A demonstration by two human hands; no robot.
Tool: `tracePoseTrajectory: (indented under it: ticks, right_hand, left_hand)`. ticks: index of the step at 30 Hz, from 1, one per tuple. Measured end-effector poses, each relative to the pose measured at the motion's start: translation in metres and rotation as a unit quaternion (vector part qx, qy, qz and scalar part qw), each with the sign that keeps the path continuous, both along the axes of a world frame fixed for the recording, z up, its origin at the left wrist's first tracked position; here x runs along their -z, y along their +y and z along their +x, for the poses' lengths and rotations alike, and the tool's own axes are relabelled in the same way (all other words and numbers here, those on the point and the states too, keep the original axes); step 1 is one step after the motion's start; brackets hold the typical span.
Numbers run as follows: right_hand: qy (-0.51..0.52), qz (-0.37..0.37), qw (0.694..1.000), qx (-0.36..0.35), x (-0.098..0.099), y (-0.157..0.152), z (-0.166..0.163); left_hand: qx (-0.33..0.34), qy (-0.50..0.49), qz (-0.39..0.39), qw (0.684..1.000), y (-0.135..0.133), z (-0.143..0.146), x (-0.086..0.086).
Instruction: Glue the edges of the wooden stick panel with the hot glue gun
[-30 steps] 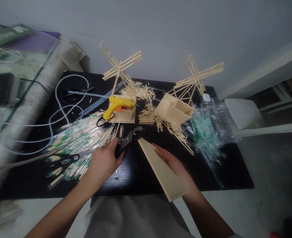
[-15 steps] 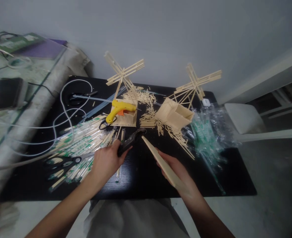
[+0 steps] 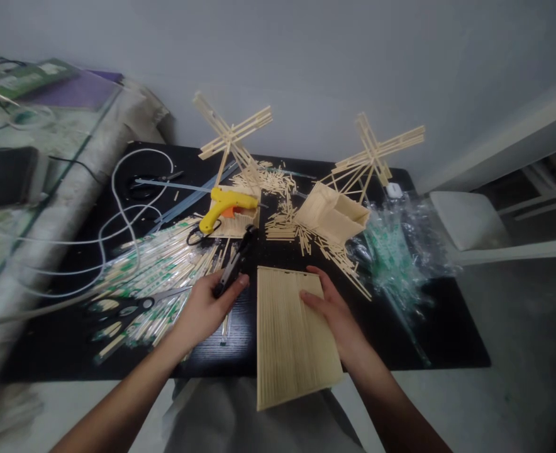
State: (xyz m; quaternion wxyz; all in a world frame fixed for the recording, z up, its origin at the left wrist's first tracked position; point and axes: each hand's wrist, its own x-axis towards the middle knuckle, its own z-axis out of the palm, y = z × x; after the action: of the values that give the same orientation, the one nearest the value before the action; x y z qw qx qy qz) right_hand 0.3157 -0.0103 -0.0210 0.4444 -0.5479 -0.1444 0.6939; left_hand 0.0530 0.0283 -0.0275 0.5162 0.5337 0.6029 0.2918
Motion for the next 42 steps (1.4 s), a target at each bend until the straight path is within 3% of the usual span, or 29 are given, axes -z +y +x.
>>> tracePoseTrajectory:
  ticks: [4, 16, 25, 33, 42]
  right_hand:
    - [-0.03, 0.029, 0.999, -0.005, -0.003, -0.001, -0.002]
    - [-0.064, 0.076, 0.995, -0.029, -0.001, -0.002, -0.003]
    - [-0.116, 0.125, 0.985, -0.039, 0.01, -0.002, -0.005]
    - [-0.17, 0.132, 0.974, -0.074, 0.012, -0.001, -0.006]
    - [-0.166, 0.136, 0.971, -0.106, 0.01, 0.001, -0.007]
  left_hand:
    - [-0.035, -0.092, -0.051, 0.994, -0.001, 0.006, -0.004]
    - [-0.082, -0.222, -0.076, 0.969, -0.001, 0.01, 0.007]
    - [-0.091, -0.2, -0.051, 0.974, -0.006, 0.002, 0.014]
    - [-0.121, -0.141, -0.048, 0.981, -0.004, 0.002, 0.009]
    - [-0.083, -0.119, -0.011, 0.989, -0.005, -0.005, 0.009]
